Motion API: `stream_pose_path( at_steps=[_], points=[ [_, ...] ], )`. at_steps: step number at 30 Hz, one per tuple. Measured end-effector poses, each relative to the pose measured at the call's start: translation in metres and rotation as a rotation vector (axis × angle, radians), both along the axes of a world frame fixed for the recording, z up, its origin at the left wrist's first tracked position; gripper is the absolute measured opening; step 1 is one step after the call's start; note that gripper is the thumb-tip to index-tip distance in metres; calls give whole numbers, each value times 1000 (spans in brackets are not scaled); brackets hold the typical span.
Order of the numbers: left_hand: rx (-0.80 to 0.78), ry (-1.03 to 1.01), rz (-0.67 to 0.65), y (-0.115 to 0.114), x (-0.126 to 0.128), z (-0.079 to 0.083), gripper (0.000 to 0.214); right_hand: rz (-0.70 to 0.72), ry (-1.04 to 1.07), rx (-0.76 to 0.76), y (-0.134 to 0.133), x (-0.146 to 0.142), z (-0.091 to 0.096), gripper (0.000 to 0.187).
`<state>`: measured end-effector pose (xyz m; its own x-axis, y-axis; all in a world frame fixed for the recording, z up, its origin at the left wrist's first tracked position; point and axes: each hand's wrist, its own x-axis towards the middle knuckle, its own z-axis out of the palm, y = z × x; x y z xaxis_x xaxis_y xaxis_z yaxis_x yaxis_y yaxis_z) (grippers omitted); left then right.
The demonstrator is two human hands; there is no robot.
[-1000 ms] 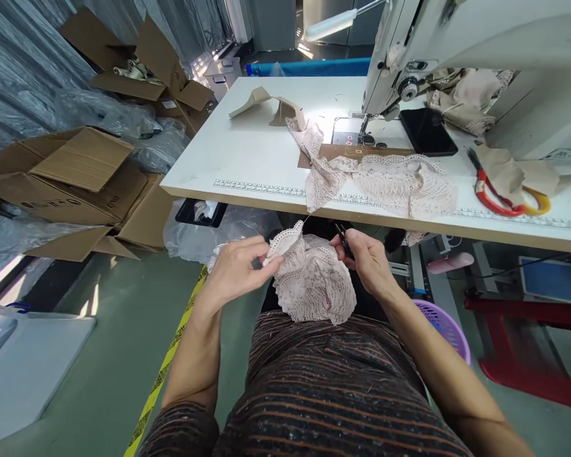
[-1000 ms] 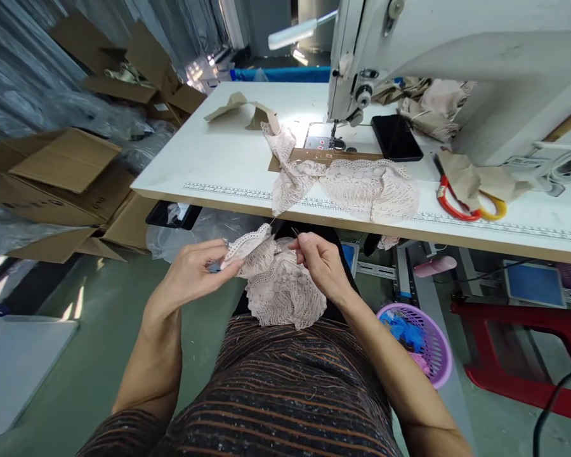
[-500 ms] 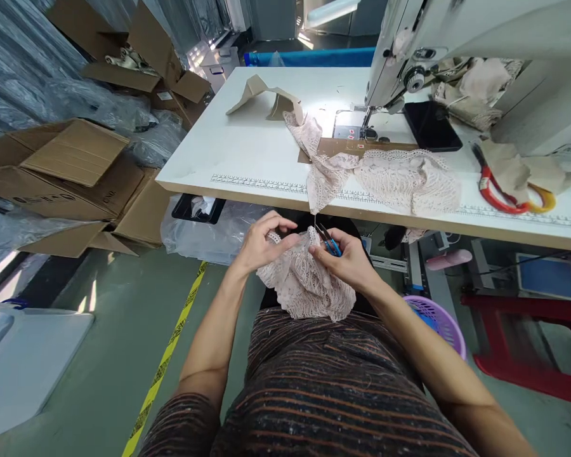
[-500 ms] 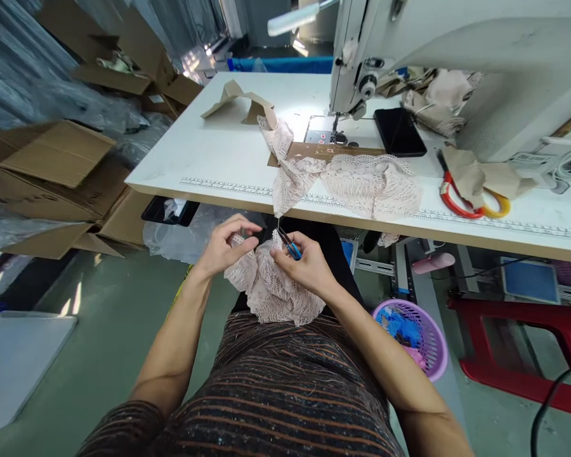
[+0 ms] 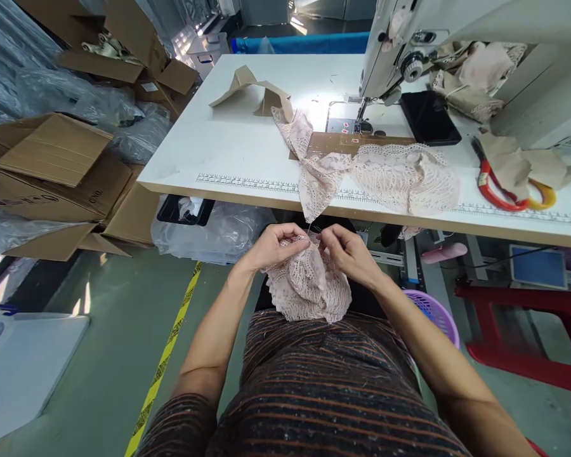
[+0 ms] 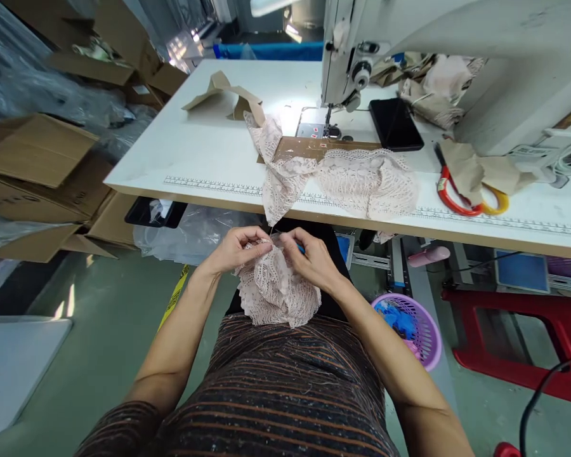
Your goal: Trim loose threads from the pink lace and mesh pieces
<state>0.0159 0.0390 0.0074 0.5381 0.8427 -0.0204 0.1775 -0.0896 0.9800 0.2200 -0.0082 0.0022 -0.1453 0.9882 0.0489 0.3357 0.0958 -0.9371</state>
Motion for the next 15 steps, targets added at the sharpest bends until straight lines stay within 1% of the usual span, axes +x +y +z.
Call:
stream_pose_path(
  at_steps=[2,4,8,12,13,15],
  points=[
    [7,31,31,-2,-2,3,26,-2,-40,3,6,2,1,59],
    [18,40,39,-3,-4,4,25,4,-79,15,12,1,3,65],
    [20,25,42,-4,-5,5,23,37,-151,68,19,-6,4,64],
    [-15,4,66,-5,-6,4,24,-35,-168,130,19,-8,2,63],
    [-30,-7,73,-5,-6,4,24,-46,-154,119,17,-7,1,64],
    [-63,-35,74,-6,-7,3,24,-19,-121,63,13,-5,0,64]
  ],
)
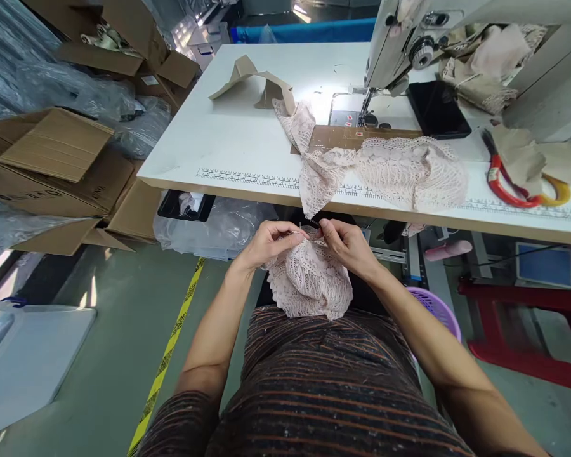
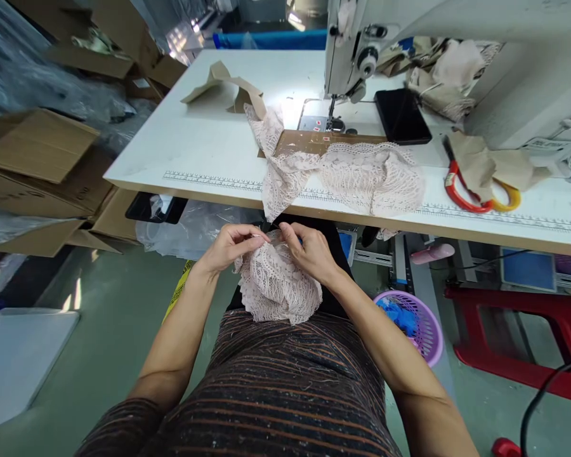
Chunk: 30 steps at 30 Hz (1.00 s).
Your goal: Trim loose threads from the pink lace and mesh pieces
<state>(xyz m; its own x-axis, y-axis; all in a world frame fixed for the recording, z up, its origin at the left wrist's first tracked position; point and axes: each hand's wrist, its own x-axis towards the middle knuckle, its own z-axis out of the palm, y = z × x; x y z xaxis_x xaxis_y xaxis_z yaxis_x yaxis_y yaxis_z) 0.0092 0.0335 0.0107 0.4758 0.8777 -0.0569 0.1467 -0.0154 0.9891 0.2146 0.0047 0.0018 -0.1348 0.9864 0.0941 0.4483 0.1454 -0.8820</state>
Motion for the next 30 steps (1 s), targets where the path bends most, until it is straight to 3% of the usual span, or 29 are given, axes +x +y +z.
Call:
stream_pose_path(
  at_steps=[3,6,13,18,22,25,28,30],
  points=[
    [-40,-41,-24,0,0,-1,26,111,30,-77,-7,1,1,62],
    [-72,-67,-36,0,1,0,31,179,25,-55,-9,-2,5,61],
    [-112,-74,-36,-3,2,2,35,108,20,13,-8,-10,3,57],
    [-114,-100,-17,-2,1,-4,33,63,254,-72,-15,-20,-2,48],
    [-41,-162,-37,-4,0,8,29,148,385,-197,-30,-5,16,42],
    [12,-210,-58,-11,12,33,35,50,472,-184,-43,31,40,37],
    [49,-277,-58,-21,37,57,44,-208,602,-23,-53,68,62,36],
    [96,-295,-13,-26,54,62,44,-317,610,90,-56,85,69,30]
  ],
)
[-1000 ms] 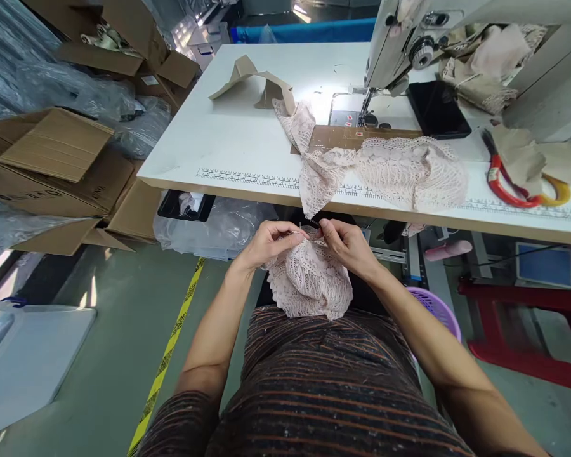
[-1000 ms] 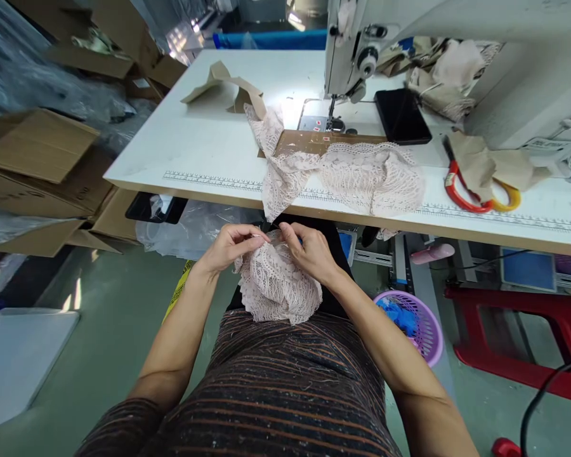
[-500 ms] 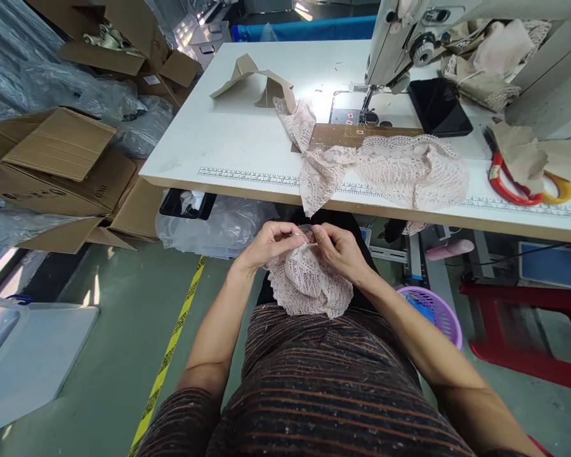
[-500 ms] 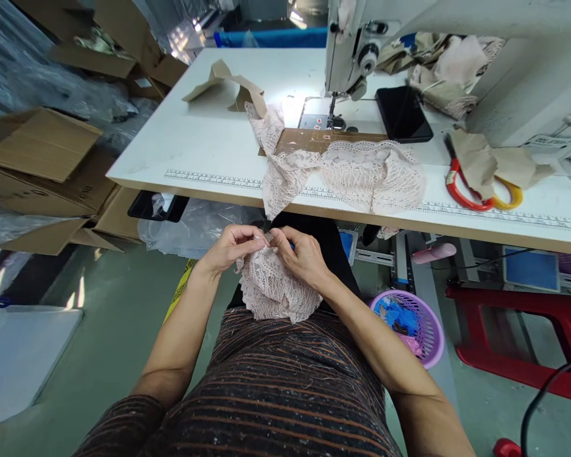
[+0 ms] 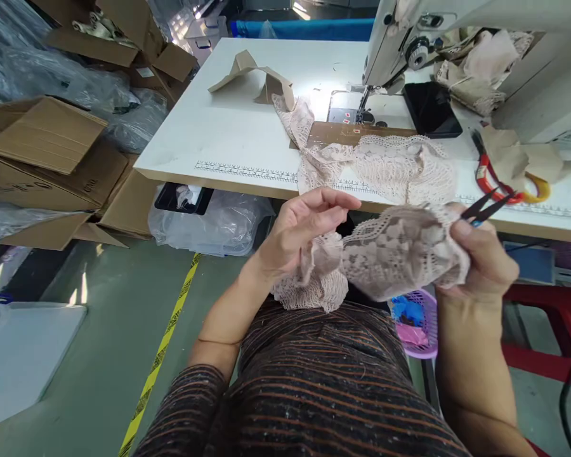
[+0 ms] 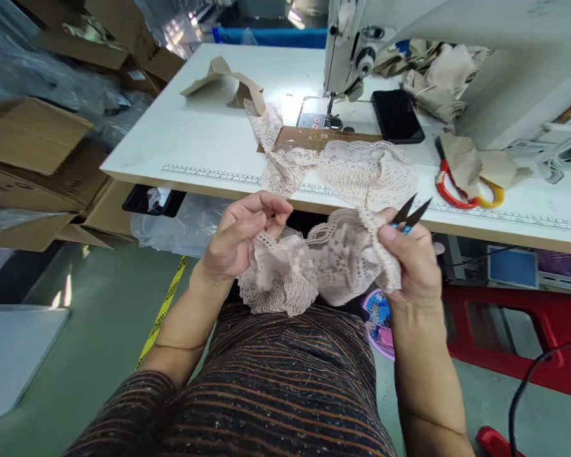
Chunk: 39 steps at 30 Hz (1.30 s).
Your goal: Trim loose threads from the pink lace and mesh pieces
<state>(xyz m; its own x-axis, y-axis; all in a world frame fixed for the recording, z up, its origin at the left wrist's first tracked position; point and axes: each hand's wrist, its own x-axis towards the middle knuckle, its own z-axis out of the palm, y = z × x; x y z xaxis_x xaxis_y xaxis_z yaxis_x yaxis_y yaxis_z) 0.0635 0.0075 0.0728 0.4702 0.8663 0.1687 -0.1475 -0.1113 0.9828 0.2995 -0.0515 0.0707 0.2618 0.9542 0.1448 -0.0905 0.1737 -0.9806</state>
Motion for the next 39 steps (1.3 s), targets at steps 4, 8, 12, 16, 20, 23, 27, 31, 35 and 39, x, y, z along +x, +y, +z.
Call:
stream_pose_path(
  at_steps=[4,8,12,16,20,23,27,31,35,39],
  points=[
    [82,84,118,-3,13,-25,39,-139,-55,65,-1,8,-5,25],
    [87,392,95,-1,-8,-67,38,-145,-73,-3,2,-3,-22,29],
    [129,584,39,-1,-30,-88,35,-72,-105,-86,6,-13,-38,34],
    [220,703,14,-2,-37,-90,32,-4,-179,-131,6,-19,-48,36],
    [301,763,-68,-4,-40,-83,25,13,-200,-151,5,-21,-52,36],
    [366,876,-33,-7,-43,-76,17,-19,-186,-147,5,-20,-53,38],
    [464,971,72,-11,-44,-66,13,-44,-206,-113,6,-20,-54,37],
    [558,867,57,-6,-49,-56,13,-109,-248,-62,12,-25,-50,36],
    [605,641,-39,-1,-49,-47,10,-140,-296,7,22,-43,-44,30],
    [586,475,-57,-2,-37,-35,11,23,-346,92,25,-65,-41,15]
  ],
)
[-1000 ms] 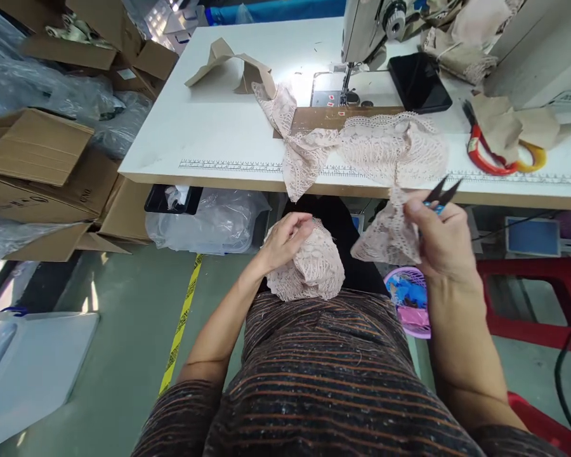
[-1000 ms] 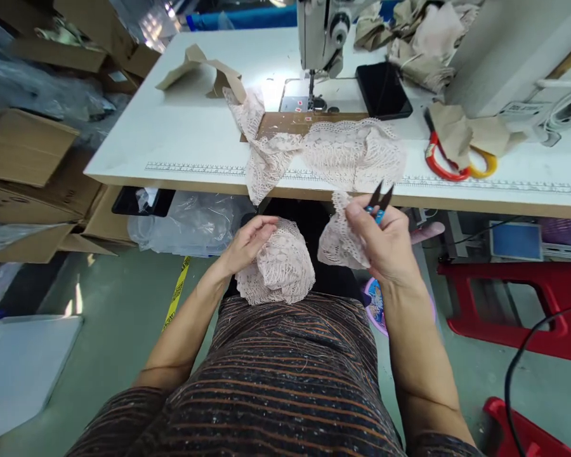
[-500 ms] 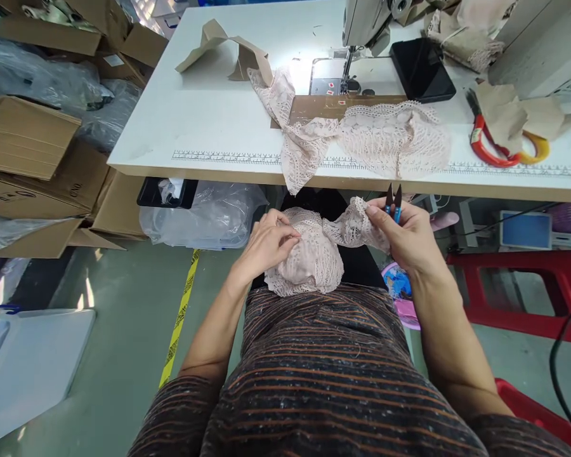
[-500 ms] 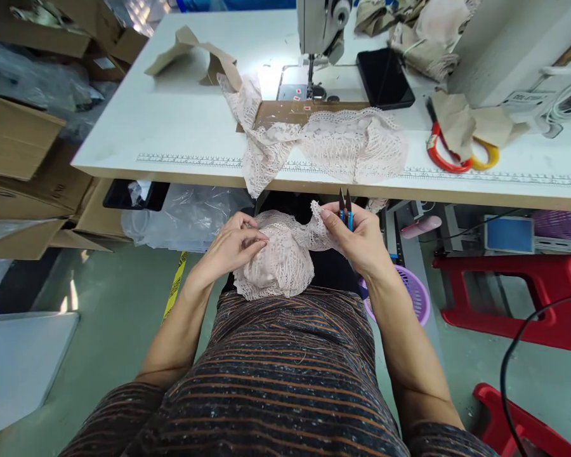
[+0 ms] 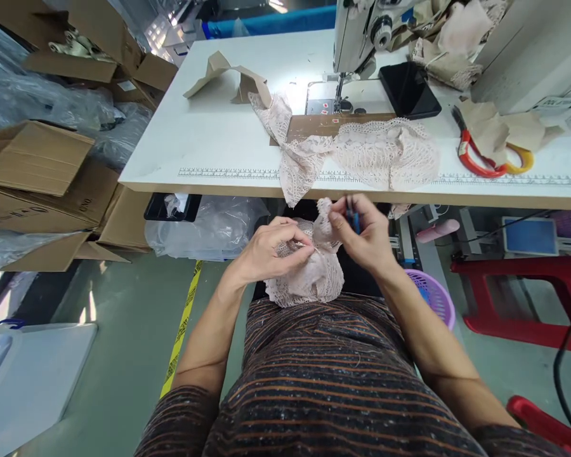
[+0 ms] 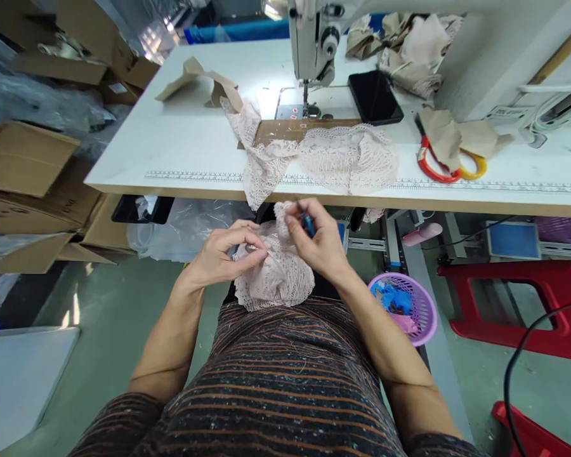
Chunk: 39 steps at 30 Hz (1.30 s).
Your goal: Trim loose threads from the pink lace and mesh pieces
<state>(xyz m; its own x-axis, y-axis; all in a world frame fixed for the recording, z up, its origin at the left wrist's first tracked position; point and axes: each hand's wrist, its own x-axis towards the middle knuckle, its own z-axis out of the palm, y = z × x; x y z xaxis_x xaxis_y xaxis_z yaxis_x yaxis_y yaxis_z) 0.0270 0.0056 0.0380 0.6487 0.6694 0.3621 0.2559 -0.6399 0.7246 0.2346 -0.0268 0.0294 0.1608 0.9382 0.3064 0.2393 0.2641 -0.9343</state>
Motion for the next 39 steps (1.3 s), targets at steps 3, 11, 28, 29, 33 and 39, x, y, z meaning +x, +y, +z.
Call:
stream_pose_path(
  at_steps=[3,11,28,29,33,39],
  points=[
    [13,-23,82,1,6,10,14,177,-5,2,-1,-7,-2,10],
    [-174,-135,-159,29,1,18,19,367,-6,-64,-3,-7,2,21],
    [-557,-265,-41,32,-9,1,21,207,-20,-30,0,-19,-1,21],
    [-565,-258,-27,32,-10,1,20,209,-23,-35,0,-19,-1,21],
    [-577,-262,1,33,-13,0,20,198,-34,-54,1,-20,-1,20],
    [-576,-339,71,34,-13,-1,28,174,-2,-74,1,-26,3,22]
  ],
)
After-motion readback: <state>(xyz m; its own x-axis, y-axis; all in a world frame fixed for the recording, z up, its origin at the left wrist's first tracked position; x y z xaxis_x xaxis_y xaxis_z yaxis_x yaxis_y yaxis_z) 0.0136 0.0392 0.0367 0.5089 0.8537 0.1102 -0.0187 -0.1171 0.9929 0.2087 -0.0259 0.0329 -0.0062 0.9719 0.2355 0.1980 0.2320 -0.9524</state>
